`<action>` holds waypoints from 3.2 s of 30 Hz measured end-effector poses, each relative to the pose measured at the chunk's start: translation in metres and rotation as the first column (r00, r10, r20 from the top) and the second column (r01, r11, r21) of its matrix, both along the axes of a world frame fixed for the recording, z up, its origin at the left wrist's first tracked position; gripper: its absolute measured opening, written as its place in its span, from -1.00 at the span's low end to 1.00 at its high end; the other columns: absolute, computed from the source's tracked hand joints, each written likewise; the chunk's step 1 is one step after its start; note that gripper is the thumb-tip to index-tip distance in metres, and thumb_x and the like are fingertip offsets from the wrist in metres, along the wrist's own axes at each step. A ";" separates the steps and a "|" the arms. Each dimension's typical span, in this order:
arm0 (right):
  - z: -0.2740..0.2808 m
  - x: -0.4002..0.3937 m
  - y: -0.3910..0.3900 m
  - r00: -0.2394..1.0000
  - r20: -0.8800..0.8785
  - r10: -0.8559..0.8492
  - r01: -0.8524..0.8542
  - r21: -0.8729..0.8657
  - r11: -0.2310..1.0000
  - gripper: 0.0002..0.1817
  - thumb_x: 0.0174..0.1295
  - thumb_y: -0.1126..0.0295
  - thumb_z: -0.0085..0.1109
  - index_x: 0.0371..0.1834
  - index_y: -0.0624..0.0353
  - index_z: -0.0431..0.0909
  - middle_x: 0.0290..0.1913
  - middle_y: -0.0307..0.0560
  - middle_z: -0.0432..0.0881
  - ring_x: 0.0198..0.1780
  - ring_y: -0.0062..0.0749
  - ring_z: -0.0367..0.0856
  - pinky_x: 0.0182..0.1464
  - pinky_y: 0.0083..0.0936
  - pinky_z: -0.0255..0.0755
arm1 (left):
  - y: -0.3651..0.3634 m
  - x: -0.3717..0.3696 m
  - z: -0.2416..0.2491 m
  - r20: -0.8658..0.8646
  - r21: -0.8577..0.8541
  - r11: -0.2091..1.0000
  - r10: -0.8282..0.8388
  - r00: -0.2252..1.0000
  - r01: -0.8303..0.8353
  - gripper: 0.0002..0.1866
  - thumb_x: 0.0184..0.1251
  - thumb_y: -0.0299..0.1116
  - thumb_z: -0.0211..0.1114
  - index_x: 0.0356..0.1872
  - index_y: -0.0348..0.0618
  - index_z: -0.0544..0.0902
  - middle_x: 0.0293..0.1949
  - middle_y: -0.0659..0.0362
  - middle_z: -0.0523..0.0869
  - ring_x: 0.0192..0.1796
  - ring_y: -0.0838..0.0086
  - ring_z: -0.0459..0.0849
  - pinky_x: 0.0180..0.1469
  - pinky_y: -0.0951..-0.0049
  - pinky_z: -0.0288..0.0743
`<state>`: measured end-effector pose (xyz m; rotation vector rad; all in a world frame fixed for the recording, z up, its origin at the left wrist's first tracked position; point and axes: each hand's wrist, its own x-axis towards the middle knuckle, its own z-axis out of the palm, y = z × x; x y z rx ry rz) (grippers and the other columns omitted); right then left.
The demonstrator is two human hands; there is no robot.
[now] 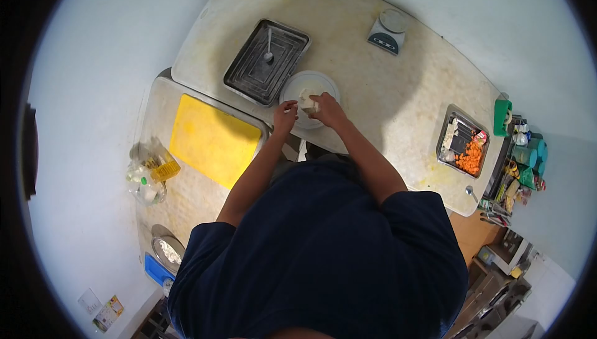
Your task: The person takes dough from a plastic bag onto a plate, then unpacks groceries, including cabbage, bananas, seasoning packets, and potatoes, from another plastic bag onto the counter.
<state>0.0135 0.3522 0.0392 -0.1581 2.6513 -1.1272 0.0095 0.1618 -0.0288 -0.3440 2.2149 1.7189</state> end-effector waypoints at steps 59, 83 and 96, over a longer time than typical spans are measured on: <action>0.029 0.014 -0.013 0.974 -0.138 0.181 -0.224 -0.429 0.875 -0.56 -0.14 0.74 0.10 -0.11 0.23 0.66 0.00 0.01 0.69 0.15 -0.12 0.61 0.24 -0.34 0.47 | 0.000 -0.017 0.012 0.708 0.641 0.608 -0.233 0.667 -0.468 -0.47 0.46 0.07 0.02 0.19 -0.15 0.49 0.17 -0.02 0.57 0.15 0.09 0.61 0.22 -0.02 0.51; 0.018 0.017 0.002 0.982 0.189 0.024 0.132 -0.765 0.631 -0.67 0.09 0.75 0.11 -0.06 0.30 0.61 0.11 -0.03 0.65 0.21 -0.35 0.56 0.32 -0.44 0.34 | 0.005 -0.004 -0.005 0.025 -0.398 0.905 -0.151 0.988 0.149 -0.32 -0.10 -0.17 0.56 0.07 -0.15 0.47 -0.26 -0.15 0.72 -0.14 0.04 0.73 -0.06 0.21 0.57; 0.022 0.006 0.031 0.995 -0.089 -0.053 0.004 -0.477 0.879 -0.59 0.05 0.71 0.10 -0.02 0.16 0.65 0.08 -0.13 0.63 0.04 -0.46 0.59 0.08 -0.55 0.43 | -0.003 -0.029 0.025 0.175 0.222 0.975 -0.074 0.982 0.034 -0.36 -0.07 -0.43 0.51 0.15 -0.06 0.50 -0.12 0.05 0.66 -0.14 0.35 0.69 -0.18 0.34 0.63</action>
